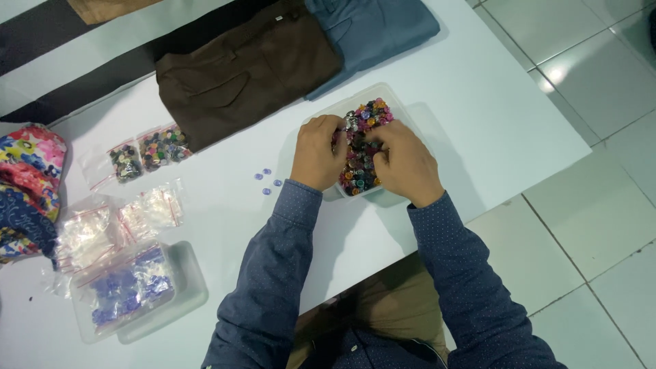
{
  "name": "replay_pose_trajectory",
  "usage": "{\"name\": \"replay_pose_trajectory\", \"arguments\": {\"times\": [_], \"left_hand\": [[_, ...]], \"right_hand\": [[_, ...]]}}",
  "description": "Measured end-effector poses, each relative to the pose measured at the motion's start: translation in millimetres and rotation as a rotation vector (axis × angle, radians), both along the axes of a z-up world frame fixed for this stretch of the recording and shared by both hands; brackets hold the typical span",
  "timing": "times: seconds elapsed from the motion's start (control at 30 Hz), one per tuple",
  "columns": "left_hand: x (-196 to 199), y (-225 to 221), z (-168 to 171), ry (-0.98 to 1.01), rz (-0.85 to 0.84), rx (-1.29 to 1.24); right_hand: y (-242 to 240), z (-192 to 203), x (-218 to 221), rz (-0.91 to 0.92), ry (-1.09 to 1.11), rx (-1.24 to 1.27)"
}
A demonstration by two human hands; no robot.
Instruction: Sorting small purple buttons from a container of mixed buttons and arranging them on a table.
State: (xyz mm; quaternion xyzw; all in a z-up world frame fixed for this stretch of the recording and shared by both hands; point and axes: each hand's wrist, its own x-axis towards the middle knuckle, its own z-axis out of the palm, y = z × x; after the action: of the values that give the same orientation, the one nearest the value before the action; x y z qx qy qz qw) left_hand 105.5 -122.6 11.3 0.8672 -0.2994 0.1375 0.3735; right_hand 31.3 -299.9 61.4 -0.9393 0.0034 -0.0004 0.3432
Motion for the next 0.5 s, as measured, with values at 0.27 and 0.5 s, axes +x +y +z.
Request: {"name": "replay_pose_trajectory", "arguments": {"times": [0.27,0.5], "left_hand": [[-1.6,-1.4,1.9,0.02,-0.048,-0.237],[-4.9,-0.3,4.2,-0.025,-0.068,-0.546]], "right_hand": [[-5.0,-20.7,17.8,0.236,0.063,-0.129],[5.4,9.3,14.4,0.179,-0.023,-0.013]]}}
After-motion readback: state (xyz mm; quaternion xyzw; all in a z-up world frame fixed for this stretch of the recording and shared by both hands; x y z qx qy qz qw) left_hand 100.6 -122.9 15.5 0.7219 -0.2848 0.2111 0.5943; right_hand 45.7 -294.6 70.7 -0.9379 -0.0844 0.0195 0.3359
